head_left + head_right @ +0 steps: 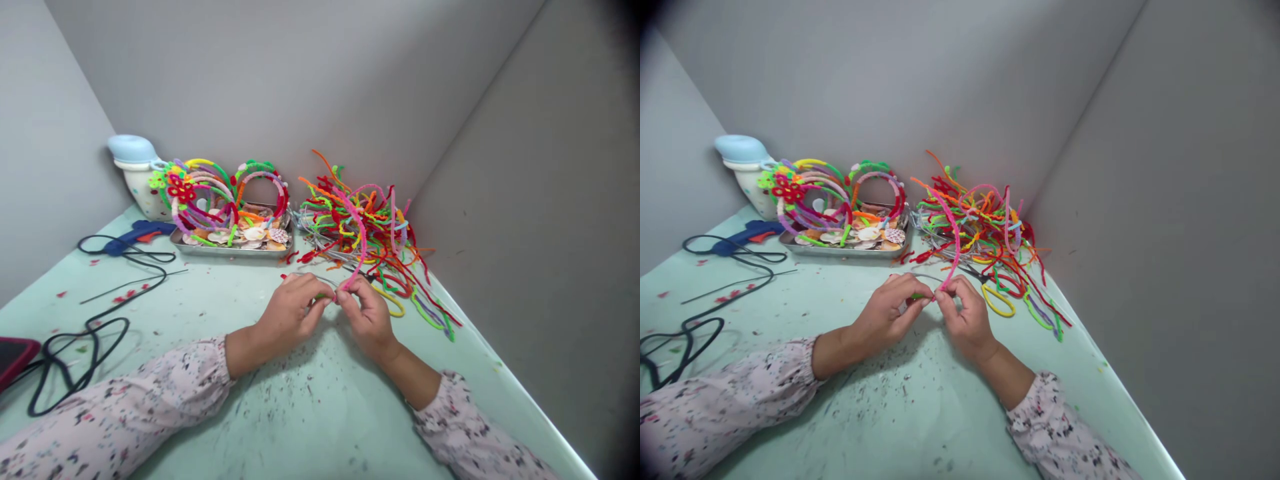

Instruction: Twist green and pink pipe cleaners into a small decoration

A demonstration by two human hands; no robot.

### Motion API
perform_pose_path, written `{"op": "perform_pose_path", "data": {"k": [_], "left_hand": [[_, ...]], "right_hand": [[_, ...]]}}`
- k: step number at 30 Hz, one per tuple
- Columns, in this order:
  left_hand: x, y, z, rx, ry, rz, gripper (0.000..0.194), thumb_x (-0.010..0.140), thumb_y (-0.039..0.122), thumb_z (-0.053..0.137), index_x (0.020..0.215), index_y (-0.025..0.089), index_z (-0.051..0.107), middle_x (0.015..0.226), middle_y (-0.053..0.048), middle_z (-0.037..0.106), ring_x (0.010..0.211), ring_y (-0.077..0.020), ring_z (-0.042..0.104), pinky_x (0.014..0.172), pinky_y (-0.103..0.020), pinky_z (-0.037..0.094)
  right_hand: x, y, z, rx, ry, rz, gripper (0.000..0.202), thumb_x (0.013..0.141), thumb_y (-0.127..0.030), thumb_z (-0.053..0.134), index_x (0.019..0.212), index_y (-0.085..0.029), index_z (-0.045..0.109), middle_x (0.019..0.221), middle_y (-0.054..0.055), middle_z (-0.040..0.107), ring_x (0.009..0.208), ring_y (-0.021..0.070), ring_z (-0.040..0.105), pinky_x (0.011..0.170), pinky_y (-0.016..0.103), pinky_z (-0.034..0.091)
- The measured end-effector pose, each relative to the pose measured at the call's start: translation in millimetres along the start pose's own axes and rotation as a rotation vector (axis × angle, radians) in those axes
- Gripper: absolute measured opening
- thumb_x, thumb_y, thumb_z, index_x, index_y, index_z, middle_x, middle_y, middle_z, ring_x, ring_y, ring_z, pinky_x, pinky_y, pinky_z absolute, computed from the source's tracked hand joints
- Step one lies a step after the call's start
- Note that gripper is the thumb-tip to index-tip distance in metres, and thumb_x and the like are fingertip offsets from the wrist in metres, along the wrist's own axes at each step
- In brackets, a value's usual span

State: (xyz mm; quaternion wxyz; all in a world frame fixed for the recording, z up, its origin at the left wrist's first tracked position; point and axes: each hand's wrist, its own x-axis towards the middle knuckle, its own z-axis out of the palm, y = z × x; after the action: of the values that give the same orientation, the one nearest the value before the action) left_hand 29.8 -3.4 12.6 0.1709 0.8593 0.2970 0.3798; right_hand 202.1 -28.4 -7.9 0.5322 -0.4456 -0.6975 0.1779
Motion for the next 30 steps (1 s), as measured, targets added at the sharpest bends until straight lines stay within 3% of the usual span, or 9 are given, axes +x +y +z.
{"op": "perform_pose_path", "data": {"k": [5, 13, 19, 24, 30], "left_hand": [[2, 2, -1.0, -0.062, -0.011, -0.122, 0.014, 0.090, 0.021, 0.045, 0.091, 0.017, 0.059, 0.085, -0.002, 0.063, 0.080, -0.0155, 0.055, 0.079, -0.032, 0.037], [10, 0, -1.2, 0.011, -0.104, -0.276, 0.032, 0.087, 0.028, 0.043, 0.063, 0.017, 0.060, 0.063, 0.001, 0.061, 0.070, -0.0155, 0.051, 0.084, -0.035, 0.037], [15, -5, -4.3, -0.178, -0.173, -0.375, 0.032, 0.084, 0.028, 0.046, 0.065, 0.021, 0.072, 0.072, 0.000, 0.070, 0.078, -0.0182, 0.059, 0.082, -0.032, 0.041], [17, -9, -6.5, -0.314, -0.234, -0.494, 0.028, 0.079, 0.030, 0.051, 0.068, 0.019, 0.074, 0.071, -0.001, 0.070, 0.073, -0.0172, 0.062, 0.073, -0.028, 0.044], [19, -8, -7.6, -0.340, -0.239, -0.534, 0.026, 0.076, 0.033, 0.053, 0.068, 0.019, 0.074, 0.072, 0.000, 0.069, 0.071, -0.0157, 0.060, 0.066, -0.025, 0.041]], "right_hand": [[0, 3, 0, -0.008, -0.002, -0.054, 0.007, 0.089, -0.023, 0.051, 0.086, -0.021, 0.056, 0.084, 0.002, 0.056, 0.081, 0.0160, 0.054, 0.078, 0.032, 0.044], [0, 2, 0, -0.064, -0.042, -0.109, 0.005, 0.088, -0.022, 0.052, 0.086, -0.021, 0.057, 0.084, 0.002, 0.056, 0.081, 0.0171, 0.054, 0.075, 0.033, 0.045], [1, 1, -1, -0.051, -0.058, -0.098, 0.006, 0.088, -0.021, 0.051, 0.085, -0.021, 0.056, 0.083, 0.002, 0.055, 0.081, 0.0170, 0.054, 0.076, 0.033, 0.045], [0, 0, -1, -0.022, -0.071, -0.118, 0.006, 0.087, -0.018, 0.052, 0.085, -0.022, 0.056, 0.083, 0.002, 0.056, 0.081, 0.0163, 0.054, 0.077, 0.033, 0.044], [-1, 2, -1, 0.024, -0.064, -0.146, 0.009, 0.085, -0.016, 0.054, 0.090, -0.022, 0.056, 0.085, 0.002, 0.057, 0.084, 0.0175, 0.056, 0.079, 0.035, 0.046]]}}
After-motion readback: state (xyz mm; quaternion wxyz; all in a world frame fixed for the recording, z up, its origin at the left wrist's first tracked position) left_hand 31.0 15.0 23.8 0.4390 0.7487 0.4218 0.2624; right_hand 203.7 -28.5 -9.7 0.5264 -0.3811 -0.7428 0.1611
